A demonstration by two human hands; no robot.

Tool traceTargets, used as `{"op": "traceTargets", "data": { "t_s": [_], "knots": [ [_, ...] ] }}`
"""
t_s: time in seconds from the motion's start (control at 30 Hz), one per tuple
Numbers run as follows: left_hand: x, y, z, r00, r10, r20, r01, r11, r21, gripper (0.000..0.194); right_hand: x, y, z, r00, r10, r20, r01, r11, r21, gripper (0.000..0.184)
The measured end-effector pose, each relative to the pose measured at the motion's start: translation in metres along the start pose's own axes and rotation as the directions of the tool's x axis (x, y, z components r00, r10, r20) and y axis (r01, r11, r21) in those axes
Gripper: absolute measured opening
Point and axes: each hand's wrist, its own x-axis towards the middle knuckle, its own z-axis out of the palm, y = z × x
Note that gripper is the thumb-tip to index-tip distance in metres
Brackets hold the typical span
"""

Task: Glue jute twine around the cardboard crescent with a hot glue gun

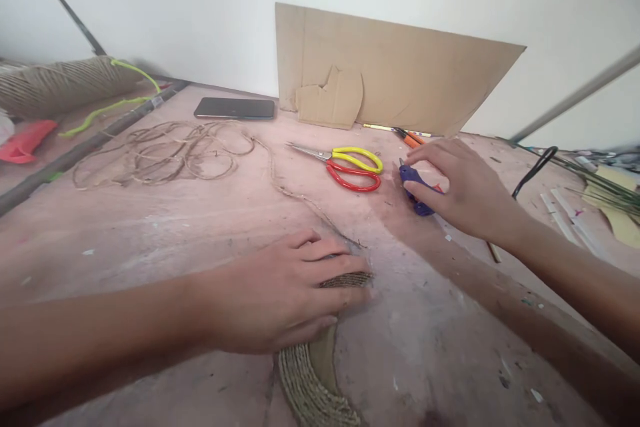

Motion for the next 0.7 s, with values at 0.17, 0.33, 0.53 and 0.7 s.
{"op": "traceTargets", "data": {
  "t_s": [0.17, 0.33, 0.53, 0.7],
  "knots": [
    [0.001, -0.003, 0.002, 0.999, 0.023, -0.038, -0.021, 0.998, 0.055, 0.033, -0.040, 0.029, 0.003, 0.994, 0.105, -0.013, -0.105, 0.994, -0.033, 0.042],
    [0.002, -0.005, 0.000, 0.996, 0.051, -0.074, -0.045, 0.996, 0.071, 0.026, -0.053, 0.031, 0.004, 0.993, 0.118, 0.028, -0.118, 0.993, -0.003, 0.035],
    [-0.002, -0.008, -0.004, 0.980, 0.085, -0.178, -0.073, 0.995, 0.072, 0.019, -0.062, 0.031, 0.005, 0.997, 0.057, 0.053, -0.057, 0.998, 0.008, 0.043],
    [-0.003, -0.009, -0.009, 0.978, 0.071, -0.196, -0.059, 0.996, 0.063, 0.024, -0.069, 0.033, 0.005, 0.998, 0.059, 0.012, -0.059, 0.998, 0.007, 0.043]
  ]
}}
